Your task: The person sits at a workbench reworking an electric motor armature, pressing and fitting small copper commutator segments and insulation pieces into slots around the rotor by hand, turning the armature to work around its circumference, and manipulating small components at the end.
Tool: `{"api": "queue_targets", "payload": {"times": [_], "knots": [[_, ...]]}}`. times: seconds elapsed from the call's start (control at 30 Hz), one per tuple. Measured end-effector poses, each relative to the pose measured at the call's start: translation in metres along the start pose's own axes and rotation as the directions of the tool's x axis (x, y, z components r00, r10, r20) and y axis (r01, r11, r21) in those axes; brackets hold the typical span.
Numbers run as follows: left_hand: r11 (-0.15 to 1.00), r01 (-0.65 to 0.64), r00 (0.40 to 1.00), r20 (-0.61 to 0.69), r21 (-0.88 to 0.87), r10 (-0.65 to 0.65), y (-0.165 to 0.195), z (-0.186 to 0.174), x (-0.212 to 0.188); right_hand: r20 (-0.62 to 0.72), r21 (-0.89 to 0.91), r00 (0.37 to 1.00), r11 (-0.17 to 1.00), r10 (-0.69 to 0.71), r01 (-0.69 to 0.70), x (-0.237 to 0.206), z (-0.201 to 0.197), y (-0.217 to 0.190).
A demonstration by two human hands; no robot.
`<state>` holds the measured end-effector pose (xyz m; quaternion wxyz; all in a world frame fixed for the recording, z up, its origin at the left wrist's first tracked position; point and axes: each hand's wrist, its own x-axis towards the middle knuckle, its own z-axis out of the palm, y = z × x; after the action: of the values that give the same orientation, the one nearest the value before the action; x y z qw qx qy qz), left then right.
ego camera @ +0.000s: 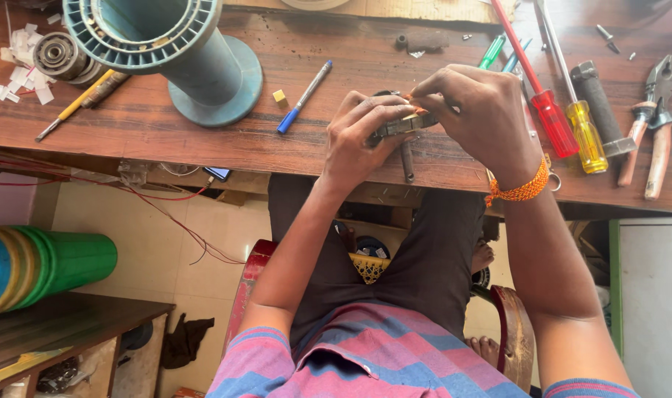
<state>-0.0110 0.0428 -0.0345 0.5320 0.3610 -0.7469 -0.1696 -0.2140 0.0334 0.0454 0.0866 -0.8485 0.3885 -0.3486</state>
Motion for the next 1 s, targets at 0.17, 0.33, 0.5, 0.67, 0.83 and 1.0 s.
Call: {"api": "queue_targets", "payload": {"times": [0.17, 0.33, 0.5, 0.67, 0.83, 1.0], "knots": [[0.873, 0.246, 0.969, 0.089, -0.421, -0.231, -0.012, -0.003, 0.016, -0.039, -0.06, 0.999, 0.998, 0.035, -0.037, 0.012, 0.01, 0.003], [0.623, 0.492, 0.868, 0.402, -0.608, -0.293, -0.023, -0.008, 0.032, -0.101, 0.009, 0.988, 0.994, 0.113, -0.113, 0.013, 0.017, 0.001], [0.724, 0.117, 0.912, 0.362, -0.68, 0.192, -0.045, -0.026, 0.046, -0.079, 0.118, 0.958, 0.957, 0.275, -0.265, -0.013, 0.024, -0.03], [0.848, 0.089, 0.871, 0.454, -0.523, 0.189, -0.057, -0.036, 0.049, -0.144, 0.325, 0.827, 0.815, 0.544, -0.48, -0.044, 0.06, -0.058], [0.923, 0.023, 0.83, 0.522, -0.385, 0.197, -0.055, -0.042, 0.058, -0.159, 0.625, 0.76, 0.661, 0.63, -0.416, -0.06, 0.082, -0.052], [0.972, -0.048, 0.828, 0.535, -0.23, 0.168, -0.044, -0.044, 0.064, -0.146, 0.752, 0.76, 0.571, 0.633, -0.33, -0.071, 0.094, -0.044]]}}
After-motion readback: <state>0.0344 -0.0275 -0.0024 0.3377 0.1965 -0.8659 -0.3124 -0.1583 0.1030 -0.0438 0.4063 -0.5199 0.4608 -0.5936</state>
